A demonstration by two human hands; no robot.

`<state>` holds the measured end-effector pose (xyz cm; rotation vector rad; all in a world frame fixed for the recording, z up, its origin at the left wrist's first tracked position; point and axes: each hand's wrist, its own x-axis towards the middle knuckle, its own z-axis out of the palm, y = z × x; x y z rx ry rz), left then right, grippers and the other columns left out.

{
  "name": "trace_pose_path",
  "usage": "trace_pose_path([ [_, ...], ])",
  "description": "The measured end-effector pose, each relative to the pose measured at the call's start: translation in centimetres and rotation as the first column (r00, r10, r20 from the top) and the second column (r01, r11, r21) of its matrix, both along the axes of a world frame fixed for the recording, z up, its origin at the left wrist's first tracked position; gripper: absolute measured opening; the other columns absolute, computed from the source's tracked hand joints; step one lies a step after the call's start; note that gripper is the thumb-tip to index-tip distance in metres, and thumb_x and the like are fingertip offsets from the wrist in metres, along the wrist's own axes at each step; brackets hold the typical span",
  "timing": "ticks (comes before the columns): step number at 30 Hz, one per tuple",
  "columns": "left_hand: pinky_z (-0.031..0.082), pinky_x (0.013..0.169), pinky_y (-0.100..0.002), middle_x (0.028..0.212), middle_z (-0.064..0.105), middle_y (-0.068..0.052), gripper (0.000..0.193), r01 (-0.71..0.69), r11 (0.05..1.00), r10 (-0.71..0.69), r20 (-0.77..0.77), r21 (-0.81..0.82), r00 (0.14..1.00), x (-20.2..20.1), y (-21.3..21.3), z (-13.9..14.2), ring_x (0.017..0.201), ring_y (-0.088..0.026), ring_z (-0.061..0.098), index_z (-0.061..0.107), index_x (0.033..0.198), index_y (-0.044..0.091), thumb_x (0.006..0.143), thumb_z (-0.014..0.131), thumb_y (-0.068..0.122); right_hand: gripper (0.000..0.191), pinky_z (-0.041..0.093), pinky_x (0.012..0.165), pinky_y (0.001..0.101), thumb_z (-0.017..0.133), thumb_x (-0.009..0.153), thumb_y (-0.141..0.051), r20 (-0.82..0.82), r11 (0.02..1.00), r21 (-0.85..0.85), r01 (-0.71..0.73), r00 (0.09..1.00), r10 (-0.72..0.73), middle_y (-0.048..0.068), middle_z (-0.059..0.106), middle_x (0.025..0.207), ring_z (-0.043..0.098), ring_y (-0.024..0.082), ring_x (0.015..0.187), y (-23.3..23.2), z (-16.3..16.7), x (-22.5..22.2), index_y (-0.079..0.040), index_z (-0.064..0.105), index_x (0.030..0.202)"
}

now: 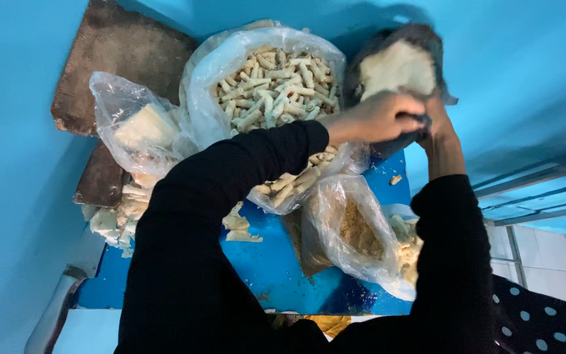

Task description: The person tears flat crackers into smaller pieces by hand at a blue work table and sets the broken pieces aside. They briefly handle a black plastic bag and a round stack of crackers before resuming tearing pieces one at a time.

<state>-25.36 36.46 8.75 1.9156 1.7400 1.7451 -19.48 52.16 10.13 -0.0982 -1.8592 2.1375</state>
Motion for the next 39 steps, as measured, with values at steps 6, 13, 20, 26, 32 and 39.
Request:
trace_pose_path([
  [6,0.058,0.076,-0.039,0.088,0.076,-0.009,0.013,-0.351,0.918,0.335,0.111,0.185,0.936,-5.6,0.4,4.1,0.081,-0.023,0.076,0.073,0.100,0.006,0.091,0.067,0.014,0.058,0.053,0.084,0.0294,0.078,0.091,-0.034,0.195,0.797,0.588,-0.135,0.980,0.022,-0.002,0.069,0.120,0.063,0.011,0.099,3.2,4.5,2.2,-0.009,0.062,0.140],
  [13,0.048,0.059,-0.046,0.082,0.071,-0.008,0.012,-0.647,0.704,0.621,0.187,0.293,0.761,-7.5,0.5,6.5,0.065,-0.027,0.062,0.068,0.100,0.009,0.097,0.058,0.016,0.037,0.052,0.082,0.0434,0.081,0.100,-0.035,0.093,-0.055,0.992,-0.116,0.943,-0.321,0.019,0.073,0.105,0.069,0.033,0.095,6.1,8.4,4.9,-0.006,0.077,0.123],
  [20,0.047,0.061,-0.049,0.079,0.068,-0.012,0.017,-0.768,0.626,0.755,0.146,0.134,0.640,-6.6,0.3,8.0,0.071,-0.033,0.062,0.066,0.092,0.009,0.095,0.057,0.024,0.098,0.048,0.100,0.0395,0.096,0.080,-0.029,-0.134,0.649,0.756,0.087,0.991,0.023,0.014,0.047,0.145,0.048,0.033,0.132,3.4,8.4,0.1,-0.013,0.034,0.154],
  [26,0.048,0.076,-0.054,0.090,0.063,-0.024,0.023,-0.828,0.561,0.828,0.034,-0.003,0.560,-7.9,-0.5,8.2,0.077,-0.039,0.062,0.064,0.098,0.004,0.104,0.054,0.024,0.029,0.054,0.090,0.0485,0.084,0.092,-0.023,-0.180,0.002,0.983,0.184,0.966,-0.186,0.025,0.072,0.105,0.068,0.044,0.103,-0.2,9.7,-3.1,-0.003,0.077,0.112],
  [32,0.056,0.083,-0.049,0.106,0.073,-0.023,0.033,-0.579,0.814,0.568,0.154,0.036,0.808,-8.3,-0.9,6.9,0.099,-0.043,0.068,0.064,0.117,0.004,0.090,0.065,0.022,0.025,0.055,0.083,0.0524,0.065,0.086,-0.004,-0.417,0.031,0.902,0.430,0.888,-0.196,0.028,0.071,0.107,0.065,0.050,0.103,-4.1,8.9,-7.3,-0.001,0.072,0.110],
  [39,0.045,0.105,-0.046,0.144,0.054,-0.026,0.099,-0.477,0.674,0.411,-0.251,-0.564,0.877,-6.6,0.8,4.9,0.129,-0.041,0.053,0.044,0.141,-0.006,0.080,0.080,0.063,0.060,0.052,0.093,0.0464,0.068,0.091,-0.009,0.083,0.332,0.941,-0.065,0.996,-0.041,0.029,0.069,0.121,0.066,0.039,0.113,-2.7,8.1,-6.8,0.003,0.044,0.145],
])
